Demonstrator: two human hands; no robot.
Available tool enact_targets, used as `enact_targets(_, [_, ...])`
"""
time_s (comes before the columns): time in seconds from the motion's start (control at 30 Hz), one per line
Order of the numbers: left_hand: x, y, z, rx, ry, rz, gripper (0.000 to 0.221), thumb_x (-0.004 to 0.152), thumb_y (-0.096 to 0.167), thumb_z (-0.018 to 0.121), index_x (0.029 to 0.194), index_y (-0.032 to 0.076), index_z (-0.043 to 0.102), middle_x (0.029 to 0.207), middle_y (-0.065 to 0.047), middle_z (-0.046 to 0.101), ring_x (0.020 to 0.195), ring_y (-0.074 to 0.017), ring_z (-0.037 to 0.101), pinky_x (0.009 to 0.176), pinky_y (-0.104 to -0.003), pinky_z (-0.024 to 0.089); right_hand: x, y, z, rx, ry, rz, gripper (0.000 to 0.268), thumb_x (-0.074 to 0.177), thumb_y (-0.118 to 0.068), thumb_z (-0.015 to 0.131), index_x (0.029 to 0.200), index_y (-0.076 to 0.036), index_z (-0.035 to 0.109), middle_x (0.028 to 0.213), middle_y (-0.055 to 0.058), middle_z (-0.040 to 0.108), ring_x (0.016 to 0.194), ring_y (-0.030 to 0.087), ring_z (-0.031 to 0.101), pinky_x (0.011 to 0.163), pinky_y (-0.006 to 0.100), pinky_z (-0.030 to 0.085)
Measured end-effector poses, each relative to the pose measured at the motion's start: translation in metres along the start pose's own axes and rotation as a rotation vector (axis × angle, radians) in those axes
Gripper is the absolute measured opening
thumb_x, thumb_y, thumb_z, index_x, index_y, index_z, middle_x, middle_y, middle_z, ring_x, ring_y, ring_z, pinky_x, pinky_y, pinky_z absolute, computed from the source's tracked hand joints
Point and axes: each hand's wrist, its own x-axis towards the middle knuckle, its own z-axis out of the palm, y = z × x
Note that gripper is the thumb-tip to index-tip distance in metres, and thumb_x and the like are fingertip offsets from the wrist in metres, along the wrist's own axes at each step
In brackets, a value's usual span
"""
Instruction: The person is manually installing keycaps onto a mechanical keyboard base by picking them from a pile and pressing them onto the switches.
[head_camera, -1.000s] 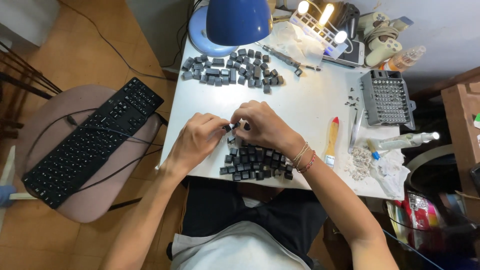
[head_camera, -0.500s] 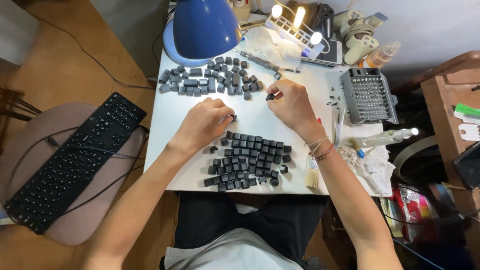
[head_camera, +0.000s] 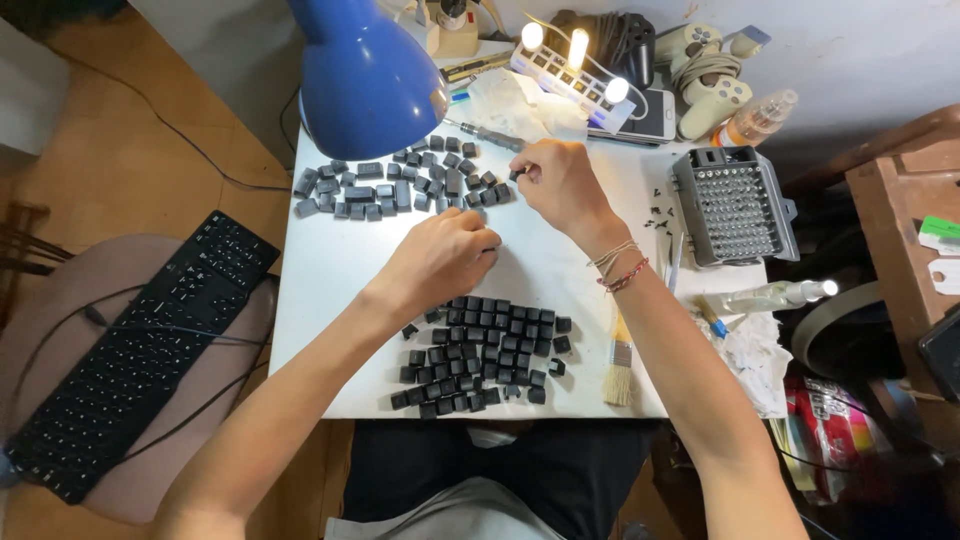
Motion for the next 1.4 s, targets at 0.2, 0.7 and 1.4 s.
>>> enact_targets(0.2, [0.007,-0.011,0.024,0.106,0.061,0.033,0.004,0.089,0.016,0.075,0.090,0.013,0.077,0.087,-0.009,0.074,0.076,-0.0244,0.071,0.064,-0.031,0.058,0.022,-0.006,0.013,0.083,0.008,-0.017,0.019,0.083,0.007,0.070,0.096,-0.002,0.079,0.076,0.016,0.072,0.075,0.027,0.073,0.069,0.036,0.061])
enact_targets(0.7, [0.004,-0.019,0.031,0.165,0.101,0.055,0.006,0.088,0.021,0.079,0.092,0.017,0.077,0.093,-0.006,0.075,0.083,-0.0204,0.070,0.070,-0.029,0.055,0.030,-0.042,-0.008,0.167,-0.033,0.042,0.015,0.084,-0.009,0.067,0.092,-0.007,0.080,0.080,0.015,0.076,0.074,0.025,0.075,0.067,0.037,0.061])
enact_targets(1.4, [-0.014,-0.001,-0.030,-0.054,0.220,-0.080,0.013,0.088,0.010,0.082,0.100,0.011,0.078,0.103,-0.010,0.070,0.082,-0.0322,0.072,0.066,-0.037,0.056,-0.043,-0.086,-0.035,0.116,-0.262,0.020,0.017,0.090,-0.014,0.068,0.099,-0.005,0.079,0.087,0.017,0.077,0.076,0.030,0.074,0.071,0.040,0.060])
